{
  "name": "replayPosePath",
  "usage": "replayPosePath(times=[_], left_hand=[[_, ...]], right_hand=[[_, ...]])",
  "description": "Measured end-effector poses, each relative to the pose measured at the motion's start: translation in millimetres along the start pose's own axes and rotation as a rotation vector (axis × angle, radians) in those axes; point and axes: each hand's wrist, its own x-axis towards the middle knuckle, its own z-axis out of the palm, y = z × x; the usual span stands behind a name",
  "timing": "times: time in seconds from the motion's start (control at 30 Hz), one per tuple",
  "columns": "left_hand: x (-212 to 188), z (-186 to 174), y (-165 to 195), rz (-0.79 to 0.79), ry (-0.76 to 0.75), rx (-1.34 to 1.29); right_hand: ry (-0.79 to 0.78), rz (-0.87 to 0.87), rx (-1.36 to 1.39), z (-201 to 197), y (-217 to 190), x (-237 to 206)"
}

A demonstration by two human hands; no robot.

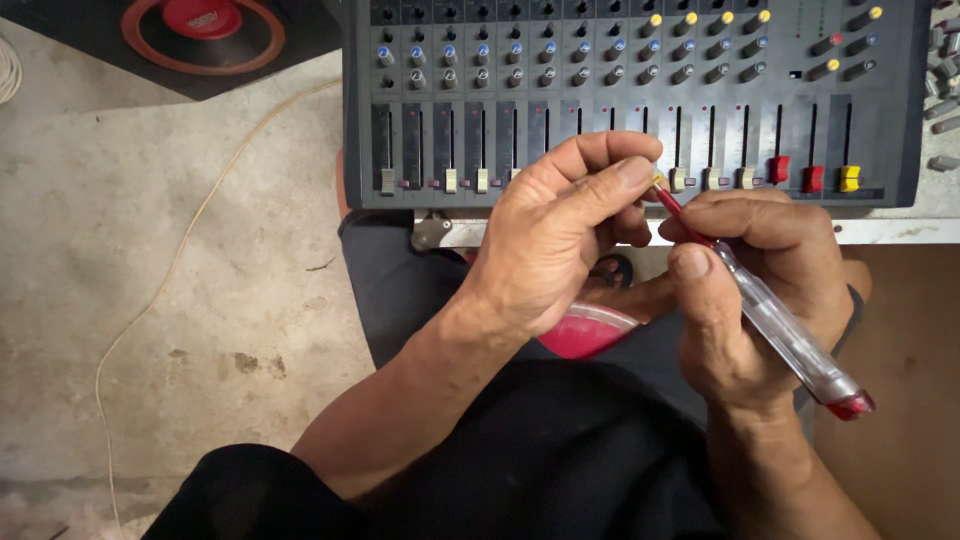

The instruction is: The person sits at a workbench with an audio mixer and uses a screwdriver to remove and reinstall the mixer's rotary knobs, working on one knob at a time and setting removed knobs on the table among a pile of loose knobs.

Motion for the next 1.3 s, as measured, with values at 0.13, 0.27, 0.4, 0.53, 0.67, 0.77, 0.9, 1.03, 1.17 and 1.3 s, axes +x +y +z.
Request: replayPosePath(times=[0.13, 0.27, 0.4, 0.53, 0.67, 0.77, 0.9, 1.03, 1.17, 1.3], left_hand=[[0, 0, -1, 0.01, -0.007, -0.004], [2, 0, -1, 0.019, -0.023, -0.011], [0, -1, -3, 0.026, -0.024, 0.017], [2, 0, -6, 0.05, -0.016, 0.006], [0, -3, -7, 0.034, -0.027, -0.014], [2, -6, -9, 0.03, -0.054, -0.101], [0, -5, -9, -0.011, -0.082, -0.23], [3, 1, -4, -0.029, -0.046, -0.265], [5, 5, -1, -0.021, -0.04, -0.254], [4, 8, -2, -0.013, -0.04, -0.251]], right_hand=[[-0.004, -0.025, -0.043, 0, -1, -1], [0.002, -0.012, -0.007, 0, 0, -1], [0.008, -0.006, -0.003, -1, 2, -3], [0.011, 0.001, 0.002, -1, 4, -6], [0.027, 0.005, 0.037, 0, 7, -9], [0.05, 0.052, 0.11, -1, 10, -12], [0.109, 0.287, 0.703, -15, 17, -9], [0.124, 0.301, 0.891, -22, 18, -7], [0.137, 0.288, 0.868, -18, 18, -8], [0.171, 0.31, 0.855, -18, 16, -6]])
